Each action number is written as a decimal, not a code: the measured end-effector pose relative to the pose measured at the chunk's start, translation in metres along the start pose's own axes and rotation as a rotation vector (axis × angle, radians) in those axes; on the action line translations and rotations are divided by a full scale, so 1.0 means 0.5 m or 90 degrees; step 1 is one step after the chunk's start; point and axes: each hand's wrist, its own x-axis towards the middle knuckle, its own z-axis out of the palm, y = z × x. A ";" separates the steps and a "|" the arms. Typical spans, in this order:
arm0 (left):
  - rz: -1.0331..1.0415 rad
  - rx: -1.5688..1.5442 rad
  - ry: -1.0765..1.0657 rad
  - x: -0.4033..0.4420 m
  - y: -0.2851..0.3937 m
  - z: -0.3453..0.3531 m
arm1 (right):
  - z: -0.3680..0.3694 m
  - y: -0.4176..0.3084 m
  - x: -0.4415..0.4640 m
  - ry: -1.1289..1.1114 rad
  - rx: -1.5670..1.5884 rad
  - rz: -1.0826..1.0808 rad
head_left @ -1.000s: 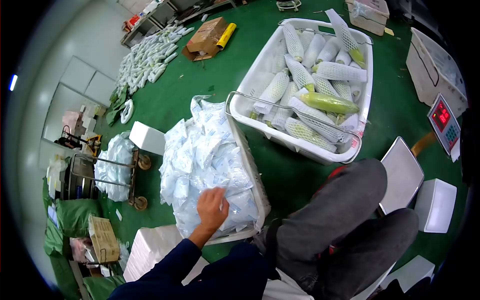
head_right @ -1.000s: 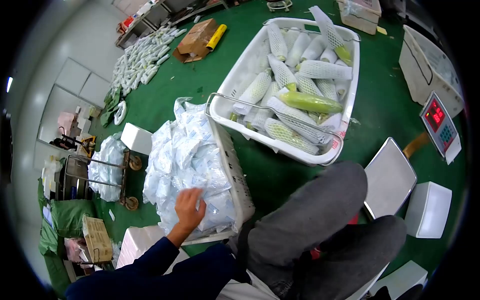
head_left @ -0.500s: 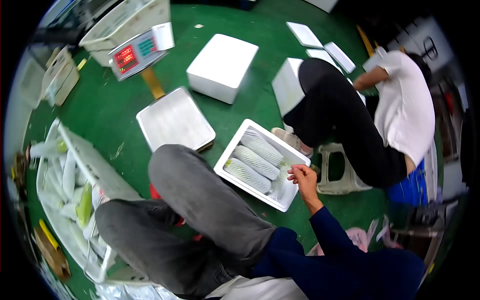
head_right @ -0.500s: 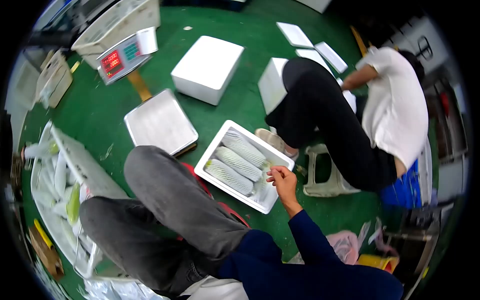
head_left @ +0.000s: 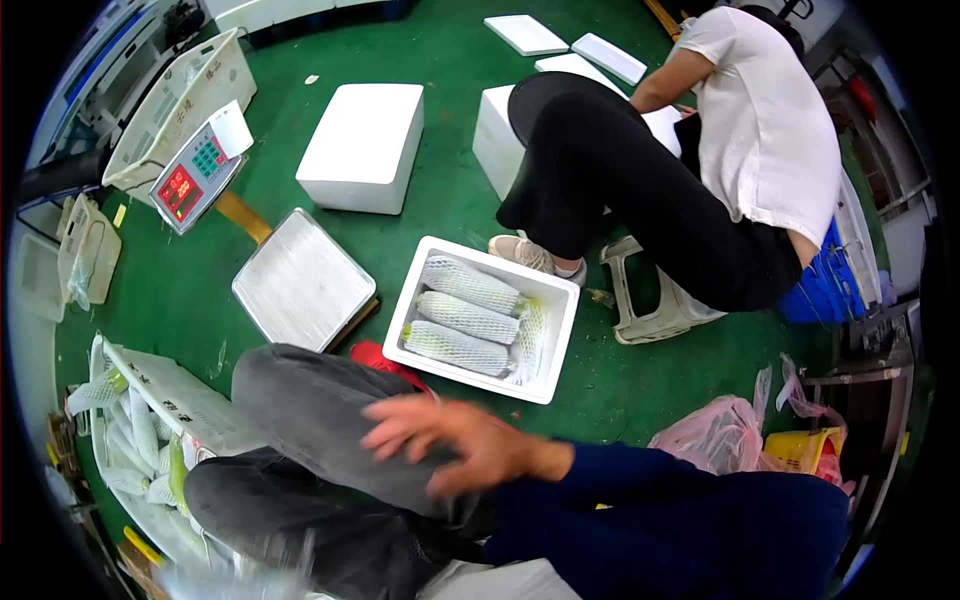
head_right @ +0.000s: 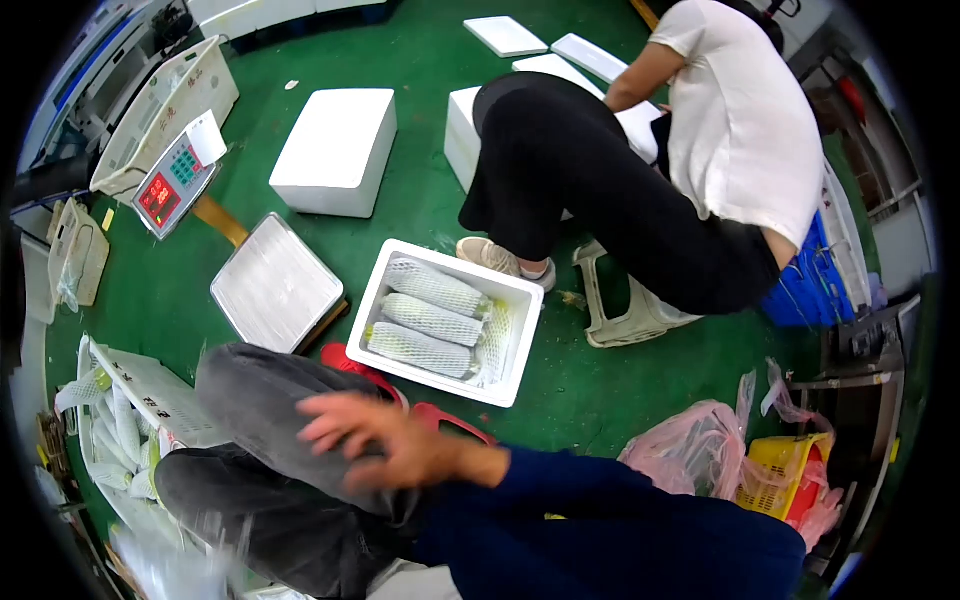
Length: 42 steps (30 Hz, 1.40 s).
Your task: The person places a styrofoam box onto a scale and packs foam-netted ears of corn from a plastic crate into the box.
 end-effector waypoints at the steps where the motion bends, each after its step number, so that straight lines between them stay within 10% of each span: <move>1: -0.117 -0.113 -0.101 -0.015 -0.032 0.073 | 0.049 -0.001 0.012 -0.047 0.018 -0.061; 3: -0.297 -0.108 -0.410 -0.087 -0.119 0.289 | 0.082 0.058 0.010 -0.011 0.143 -0.142; 6: -0.101 0.350 -0.793 -0.216 -0.115 0.506 | -0.051 0.057 -0.044 0.385 0.473 0.084; 7: 0.049 0.548 -0.926 -0.234 -0.119 0.530 | -0.110 0.098 -0.042 0.508 0.352 -0.107; 9: 0.495 0.384 -0.906 -0.282 -0.188 0.523 | -0.234 0.116 -0.124 0.682 0.093 -0.041; 13: 0.469 0.290 -1.030 -0.274 -0.177 0.517 | -0.396 0.139 -0.204 0.750 -0.711 0.229; 18: 0.321 0.212 -1.029 -0.260 -0.165 0.532 | -0.377 0.228 -0.125 0.597 -0.931 0.409; 23: 0.312 0.183 -1.014 -0.250 -0.181 0.526 | -0.387 0.339 -0.103 0.557 -1.153 0.310; 29: 0.420 0.207 -1.054 -0.194 -0.151 0.502 | -0.406 0.329 -0.040 0.347 -1.158 0.554; 31: 0.475 0.249 -1.029 -0.128 -0.104 0.487 | -0.440 0.210 0.025 0.086 -1.051 0.649; 35: 0.373 0.318 -0.646 0.049 -0.066 0.390 | -0.523 0.155 0.236 0.511 -0.953 0.066; 39: 0.062 0.279 -0.295 0.148 -0.048 0.434 | -0.617 0.219 0.508 0.621 -0.453 0.199; 42: 0.108 0.488 -0.407 0.175 -0.046 0.450 | -0.733 0.297 0.683 0.672 -0.639 0.212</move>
